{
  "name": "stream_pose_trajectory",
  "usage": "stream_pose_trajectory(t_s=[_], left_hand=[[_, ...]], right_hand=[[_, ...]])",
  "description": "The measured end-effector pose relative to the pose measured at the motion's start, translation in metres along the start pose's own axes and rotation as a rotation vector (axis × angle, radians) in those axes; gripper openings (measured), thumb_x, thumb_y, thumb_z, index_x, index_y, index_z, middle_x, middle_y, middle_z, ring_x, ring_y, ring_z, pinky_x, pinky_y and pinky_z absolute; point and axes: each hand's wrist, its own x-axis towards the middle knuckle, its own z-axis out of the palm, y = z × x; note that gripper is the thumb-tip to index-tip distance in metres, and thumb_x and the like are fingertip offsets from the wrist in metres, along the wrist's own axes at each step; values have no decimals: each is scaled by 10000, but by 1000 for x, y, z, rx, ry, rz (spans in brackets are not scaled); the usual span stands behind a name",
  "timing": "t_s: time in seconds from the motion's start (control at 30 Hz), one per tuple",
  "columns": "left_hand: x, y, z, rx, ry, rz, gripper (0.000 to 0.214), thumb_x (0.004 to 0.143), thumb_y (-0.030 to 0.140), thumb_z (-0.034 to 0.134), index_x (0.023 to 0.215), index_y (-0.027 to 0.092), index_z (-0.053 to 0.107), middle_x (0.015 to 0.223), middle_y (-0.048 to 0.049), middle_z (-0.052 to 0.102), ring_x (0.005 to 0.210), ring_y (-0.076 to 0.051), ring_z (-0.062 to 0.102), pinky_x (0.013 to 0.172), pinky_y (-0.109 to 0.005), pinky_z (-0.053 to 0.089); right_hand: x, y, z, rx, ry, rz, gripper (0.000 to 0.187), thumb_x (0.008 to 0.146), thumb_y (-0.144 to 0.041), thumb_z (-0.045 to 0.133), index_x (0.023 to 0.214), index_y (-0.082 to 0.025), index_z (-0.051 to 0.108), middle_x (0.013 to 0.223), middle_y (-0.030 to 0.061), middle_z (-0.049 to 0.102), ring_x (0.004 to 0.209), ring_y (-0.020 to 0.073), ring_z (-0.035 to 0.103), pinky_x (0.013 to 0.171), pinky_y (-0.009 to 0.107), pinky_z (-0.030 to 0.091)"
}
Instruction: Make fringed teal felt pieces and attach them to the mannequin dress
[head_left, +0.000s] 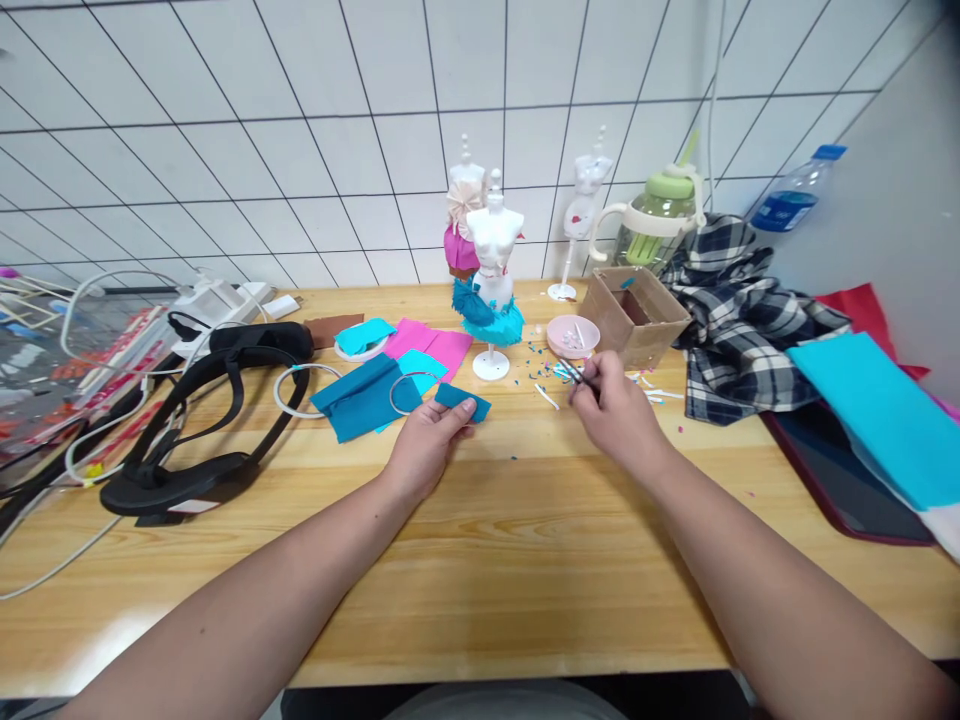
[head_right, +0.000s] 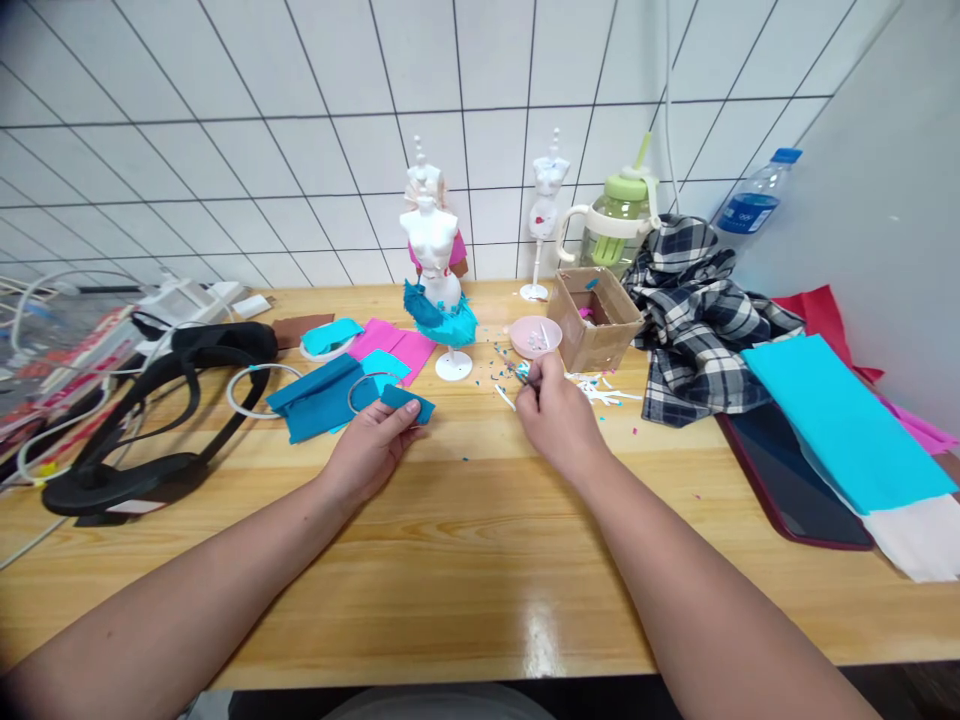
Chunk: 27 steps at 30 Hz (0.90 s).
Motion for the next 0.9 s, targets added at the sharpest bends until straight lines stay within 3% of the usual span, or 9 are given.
stream_pose_trajectory(t_s=[0.07,0.17,0.23,0.37,0.57,0.9], left_hand=[[-2,2,1,-49,42,46,259,643,317,817,791,174,659,778,20,687,720,-95,608,683,-214,479],[-3,3,2,-90,68,68,253,650,317,811,779,176,645,772,27,673,722,-92,600,658,-200,471],[-3,1,3,-94,65,50,246,657,325,803,768,176,642,762,26,669,717,-92,597,654,-197,464],[-4,-2,6,-99,44,17,236,672,332,793,768,168,654,755,15,671,710,-91,589,654,-195,458],[-9,-5,13,-87,-46,-2,217,692,312,784,786,157,664,768,7,679,680,-90,561,664,-215,443],[-9,-6,13,-75,-14,12,241,673,319,798,794,156,666,774,-1,676,691,-102,565,682,-239,446]], right_hand=[[-11,-12,10,298,-142,32,130,880,-339,432,944,-226,444,663,-22,501,592,160,474,565,268,359],[-29,-29,27,669,-540,120,324,946,-480,260,934,-229,464,663,-36,461,504,121,436,488,246,396],[-38,-38,36,766,-694,127,307,948,-480,302,850,-220,432,717,-23,513,535,106,499,520,240,442],[-48,-42,43,708,-866,87,243,965,-445,340,862,-228,370,708,-18,629,495,95,538,475,212,410],[-53,-42,44,591,-830,-16,215,988,-438,320,953,-230,363,790,-8,690,454,75,544,478,204,382],[-53,-48,42,563,-764,-50,183,1000,-419,306,970,-245,355,897,2,706,493,99,569,542,252,430]])
